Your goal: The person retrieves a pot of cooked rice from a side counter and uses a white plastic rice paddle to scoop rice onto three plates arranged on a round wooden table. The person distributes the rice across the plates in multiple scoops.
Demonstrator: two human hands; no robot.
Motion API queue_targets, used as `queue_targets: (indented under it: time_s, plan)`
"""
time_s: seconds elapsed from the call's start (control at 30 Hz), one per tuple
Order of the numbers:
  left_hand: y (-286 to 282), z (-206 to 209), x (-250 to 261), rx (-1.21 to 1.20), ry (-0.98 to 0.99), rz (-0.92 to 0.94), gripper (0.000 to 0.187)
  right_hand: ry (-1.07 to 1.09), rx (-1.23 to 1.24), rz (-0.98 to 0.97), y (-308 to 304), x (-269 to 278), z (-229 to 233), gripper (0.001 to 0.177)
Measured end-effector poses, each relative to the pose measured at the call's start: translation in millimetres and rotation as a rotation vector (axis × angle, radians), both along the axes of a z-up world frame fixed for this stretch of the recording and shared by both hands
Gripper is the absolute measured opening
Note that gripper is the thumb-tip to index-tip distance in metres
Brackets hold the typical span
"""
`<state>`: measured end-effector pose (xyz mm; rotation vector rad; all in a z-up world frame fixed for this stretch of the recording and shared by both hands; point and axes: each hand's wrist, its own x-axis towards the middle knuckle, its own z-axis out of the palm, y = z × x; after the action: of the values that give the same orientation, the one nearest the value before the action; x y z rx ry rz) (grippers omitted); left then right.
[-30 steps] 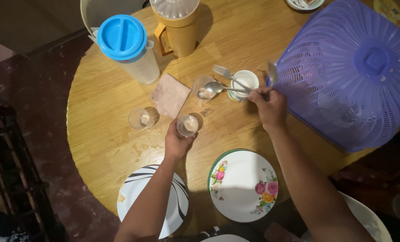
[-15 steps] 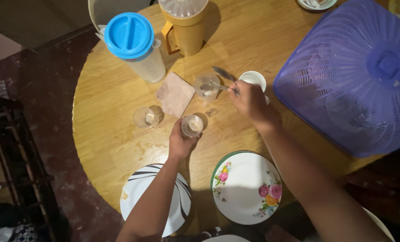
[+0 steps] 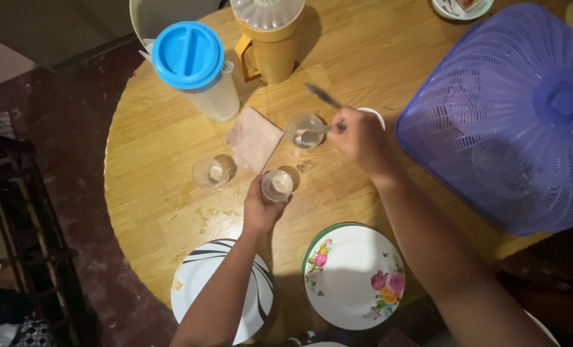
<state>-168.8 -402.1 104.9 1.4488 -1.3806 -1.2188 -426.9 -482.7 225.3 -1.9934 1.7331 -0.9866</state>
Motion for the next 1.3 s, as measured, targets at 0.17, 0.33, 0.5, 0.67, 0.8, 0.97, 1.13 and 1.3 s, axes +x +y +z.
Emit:
queue_targets:
  time_s: [0.17, 0.33, 0.5, 0.67, 0.8, 0.97, 1.13, 1.3]
  plan:
    - [0, -13, -2, 0.010, 0.050, 0.001, 0.069, 0.080, 0.035, 0.044, -33, 14, -54, 0.010]
    - [1, -19, -2, 0.001, 0.107, 0.006, 0.069, 0.098, -0.024, 0.019, -53, 0, -76, 0.013]
    - [1, -13, 0, -0.014, 0.066, -0.008, 0.066, 0.231, 0.061, -0.098, -76, -17, -71, 0.012]
    - [1, -9, -1, -0.025, 0.085, -0.018, 0.065, 0.273, 0.019, -0.155, -100, -31, -64, 0.013]
    - [1, -11, -4, 0.005, 0.147, 0.000, 0.067, 0.248, -0.011, -0.127, -100, -38, -56, 0.019]
    - [1, -12, -8, -0.012, 0.000, -0.006, 0.068, 0.130, -0.024, -0.077, -78, -43, -34, 0.032]
    - [-12, -8, -40, -0.110, 0.071, -0.053, 0.067, 0.122, -0.129, -0.145, -34, -56, -18, 0.034]
    - [-52, 9, -78, -0.027, 0.006, -0.057, 0.064, 0.022, 0.066, -0.283, 32, -80, -16, 0.031]
